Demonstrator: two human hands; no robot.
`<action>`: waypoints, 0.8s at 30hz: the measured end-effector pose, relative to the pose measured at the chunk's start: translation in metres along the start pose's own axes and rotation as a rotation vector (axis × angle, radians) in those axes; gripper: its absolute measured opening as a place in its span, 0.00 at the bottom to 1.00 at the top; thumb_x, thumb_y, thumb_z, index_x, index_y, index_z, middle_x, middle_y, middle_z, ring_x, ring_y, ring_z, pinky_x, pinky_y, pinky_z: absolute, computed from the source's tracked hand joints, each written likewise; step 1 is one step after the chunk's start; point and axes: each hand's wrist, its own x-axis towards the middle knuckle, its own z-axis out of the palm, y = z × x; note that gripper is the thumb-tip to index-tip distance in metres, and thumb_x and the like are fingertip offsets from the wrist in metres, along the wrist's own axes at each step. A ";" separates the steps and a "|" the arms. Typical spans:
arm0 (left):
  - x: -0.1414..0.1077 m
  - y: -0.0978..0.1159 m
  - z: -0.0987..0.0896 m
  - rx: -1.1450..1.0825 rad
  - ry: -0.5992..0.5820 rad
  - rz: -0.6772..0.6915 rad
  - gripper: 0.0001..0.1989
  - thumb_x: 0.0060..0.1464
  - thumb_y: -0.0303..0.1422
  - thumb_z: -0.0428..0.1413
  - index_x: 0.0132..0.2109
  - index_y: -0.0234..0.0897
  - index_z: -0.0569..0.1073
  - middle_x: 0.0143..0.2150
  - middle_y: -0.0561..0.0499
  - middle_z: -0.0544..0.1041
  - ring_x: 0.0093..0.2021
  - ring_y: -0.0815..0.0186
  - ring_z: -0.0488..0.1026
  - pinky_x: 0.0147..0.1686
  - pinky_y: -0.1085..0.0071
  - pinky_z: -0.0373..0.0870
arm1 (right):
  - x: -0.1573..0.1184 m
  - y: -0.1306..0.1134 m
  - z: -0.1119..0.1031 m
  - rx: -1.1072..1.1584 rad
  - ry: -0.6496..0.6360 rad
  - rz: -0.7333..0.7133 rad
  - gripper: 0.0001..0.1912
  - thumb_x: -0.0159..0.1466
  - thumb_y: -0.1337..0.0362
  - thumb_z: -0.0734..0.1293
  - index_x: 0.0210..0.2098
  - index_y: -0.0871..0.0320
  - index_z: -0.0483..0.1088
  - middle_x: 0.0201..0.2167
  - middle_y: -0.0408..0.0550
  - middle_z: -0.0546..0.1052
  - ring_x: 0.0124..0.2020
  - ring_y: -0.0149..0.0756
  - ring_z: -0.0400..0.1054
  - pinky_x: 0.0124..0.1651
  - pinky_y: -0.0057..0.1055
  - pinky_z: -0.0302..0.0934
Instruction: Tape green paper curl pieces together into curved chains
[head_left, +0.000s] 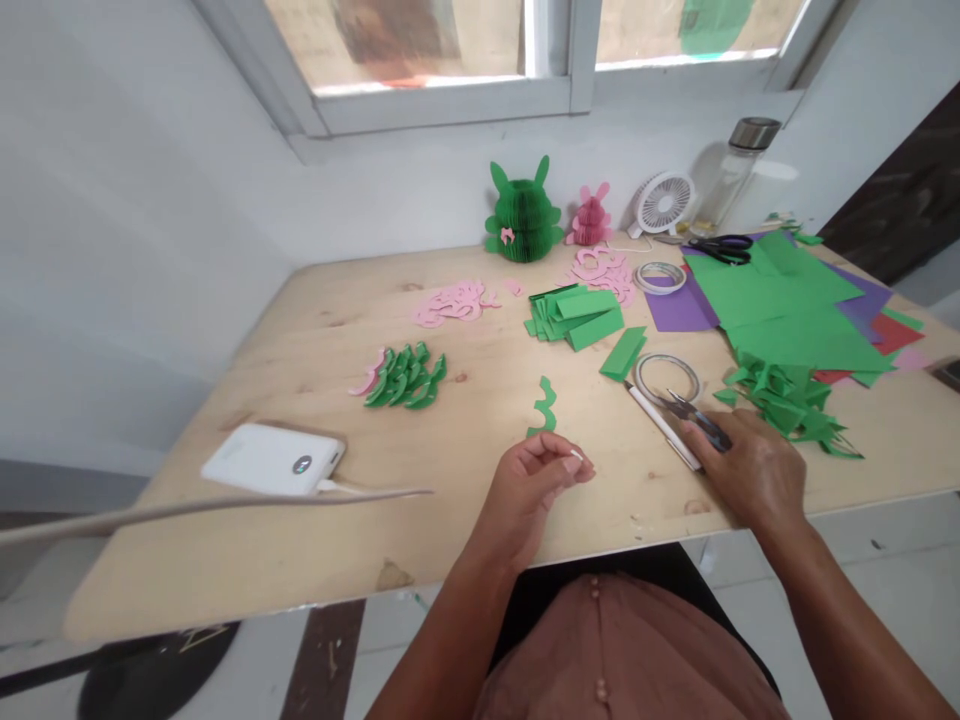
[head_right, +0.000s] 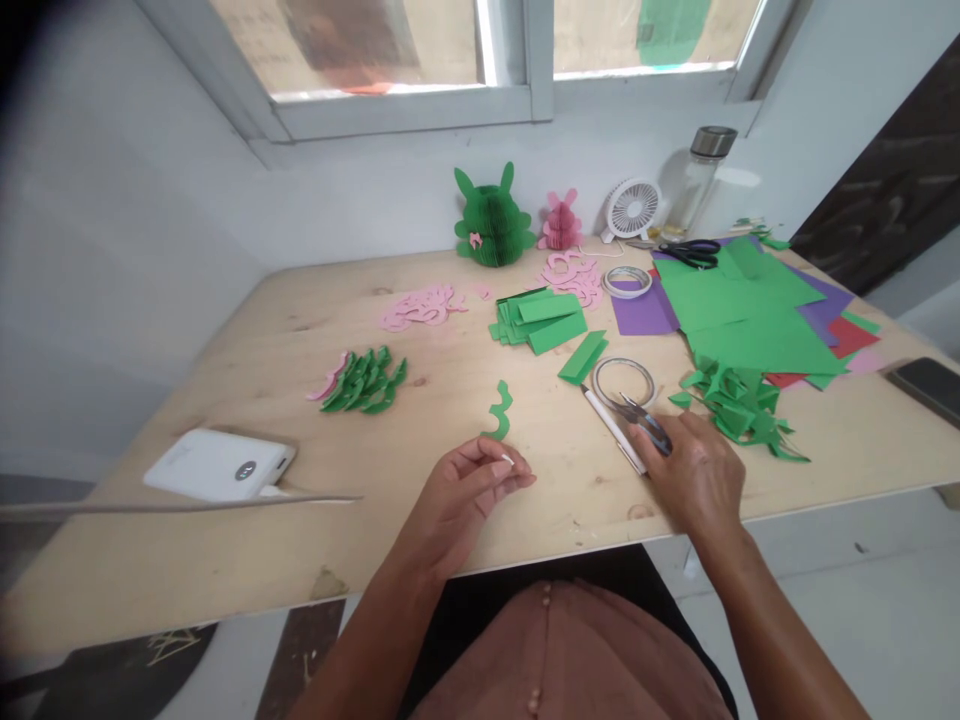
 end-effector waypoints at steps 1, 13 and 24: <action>0.000 0.000 0.000 -0.001 0.005 -0.001 0.06 0.43 0.28 0.63 0.28 0.34 0.73 0.29 0.51 0.74 0.33 0.67 0.72 0.42 0.66 0.68 | 0.000 0.000 0.000 -0.015 0.008 0.000 0.22 0.63 0.46 0.61 0.36 0.58 0.76 0.27 0.48 0.74 0.30 0.39 0.68 0.30 0.31 0.53; -0.003 0.000 0.001 -0.011 0.009 0.006 0.07 0.43 0.28 0.64 0.29 0.34 0.72 0.29 0.52 0.74 0.33 0.67 0.72 0.41 0.66 0.68 | 0.002 0.001 0.003 0.011 0.005 -0.014 0.21 0.63 0.49 0.60 0.40 0.58 0.76 0.31 0.52 0.74 0.36 0.44 0.68 0.35 0.34 0.57; -0.011 -0.004 0.005 -0.029 0.011 0.032 0.06 0.45 0.28 0.63 0.31 0.34 0.74 0.29 0.52 0.74 0.33 0.68 0.72 0.43 0.65 0.67 | -0.010 -0.057 -0.041 0.785 -0.079 0.062 0.09 0.63 0.60 0.63 0.38 0.56 0.73 0.30 0.46 0.74 0.27 0.32 0.64 0.31 0.30 0.60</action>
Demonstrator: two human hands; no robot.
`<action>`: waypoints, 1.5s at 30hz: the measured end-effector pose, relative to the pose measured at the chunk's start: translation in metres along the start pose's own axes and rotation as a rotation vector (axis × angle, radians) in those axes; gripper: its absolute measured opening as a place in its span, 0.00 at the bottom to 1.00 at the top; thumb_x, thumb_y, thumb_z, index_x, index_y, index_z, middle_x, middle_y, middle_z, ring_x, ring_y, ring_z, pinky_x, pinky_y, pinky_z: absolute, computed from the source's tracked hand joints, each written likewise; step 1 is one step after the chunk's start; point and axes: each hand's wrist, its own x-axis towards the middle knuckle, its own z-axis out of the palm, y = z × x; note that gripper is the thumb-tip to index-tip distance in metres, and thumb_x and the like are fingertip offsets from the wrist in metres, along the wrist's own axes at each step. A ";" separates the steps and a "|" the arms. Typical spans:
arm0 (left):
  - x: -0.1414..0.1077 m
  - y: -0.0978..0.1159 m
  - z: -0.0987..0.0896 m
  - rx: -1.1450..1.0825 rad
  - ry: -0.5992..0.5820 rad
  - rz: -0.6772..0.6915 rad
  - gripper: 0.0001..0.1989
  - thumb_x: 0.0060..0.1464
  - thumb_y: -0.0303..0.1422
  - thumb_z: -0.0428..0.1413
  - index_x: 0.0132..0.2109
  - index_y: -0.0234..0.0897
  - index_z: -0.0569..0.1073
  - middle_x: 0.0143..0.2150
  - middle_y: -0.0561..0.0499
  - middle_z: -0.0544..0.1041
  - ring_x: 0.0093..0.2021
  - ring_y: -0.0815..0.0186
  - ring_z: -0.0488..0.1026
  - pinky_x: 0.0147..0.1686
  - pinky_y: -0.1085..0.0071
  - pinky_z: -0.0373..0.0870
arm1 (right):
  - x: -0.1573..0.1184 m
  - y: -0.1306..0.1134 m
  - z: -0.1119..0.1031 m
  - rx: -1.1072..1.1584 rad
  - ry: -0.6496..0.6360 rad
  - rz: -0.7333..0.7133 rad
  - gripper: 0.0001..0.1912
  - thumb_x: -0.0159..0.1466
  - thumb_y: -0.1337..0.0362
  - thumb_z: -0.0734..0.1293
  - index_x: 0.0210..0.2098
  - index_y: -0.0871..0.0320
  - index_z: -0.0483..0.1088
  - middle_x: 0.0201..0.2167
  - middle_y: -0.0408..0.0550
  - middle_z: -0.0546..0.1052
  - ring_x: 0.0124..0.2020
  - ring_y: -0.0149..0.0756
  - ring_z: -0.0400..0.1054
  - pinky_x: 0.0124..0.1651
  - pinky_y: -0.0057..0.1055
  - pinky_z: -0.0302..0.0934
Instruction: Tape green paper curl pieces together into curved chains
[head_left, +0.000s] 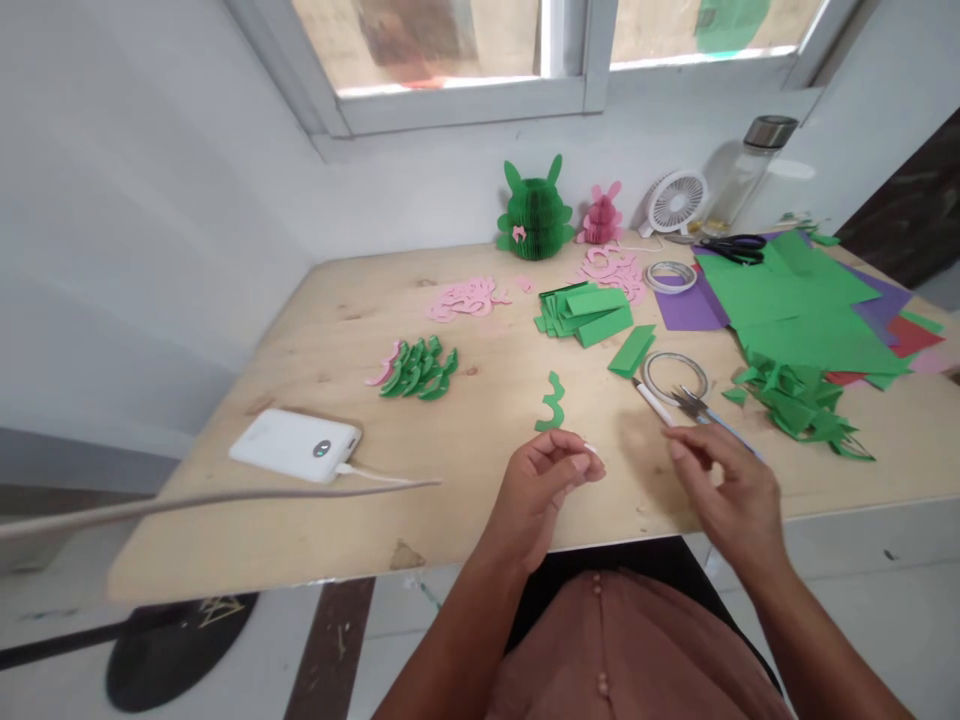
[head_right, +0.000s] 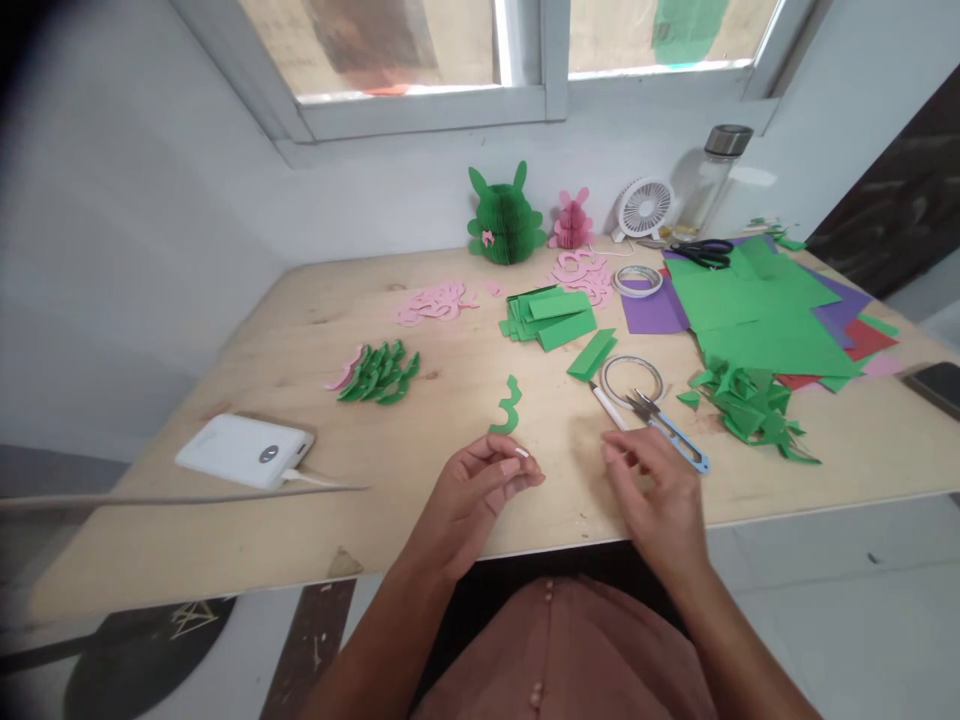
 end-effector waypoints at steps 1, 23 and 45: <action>-0.001 0.000 0.001 0.004 -0.002 0.002 0.05 0.45 0.28 0.63 0.32 0.34 0.74 0.29 0.52 0.75 0.33 0.68 0.72 0.44 0.65 0.67 | -0.003 -0.010 0.006 0.073 -0.060 0.014 0.09 0.63 0.60 0.63 0.37 0.56 0.73 0.30 0.46 0.74 0.28 0.32 0.65 0.32 0.29 0.60; -0.007 0.002 -0.007 0.162 0.043 0.092 0.03 0.47 0.29 0.61 0.32 0.35 0.75 0.30 0.53 0.74 0.35 0.69 0.68 0.42 0.72 0.62 | -0.003 -0.045 0.053 0.557 -0.244 0.381 0.09 0.59 0.58 0.67 0.29 0.57 0.71 0.27 0.45 0.73 0.30 0.33 0.66 0.34 0.29 0.62; 0.004 0.000 -0.026 1.011 0.227 0.546 0.10 0.50 0.24 0.54 0.39 0.41 0.76 0.38 0.45 0.75 0.43 0.54 0.69 0.46 0.61 0.61 | -0.001 -0.040 0.054 0.560 -0.267 0.448 0.10 0.57 0.57 0.68 0.27 0.57 0.70 0.24 0.44 0.71 0.27 0.32 0.63 0.29 0.26 0.59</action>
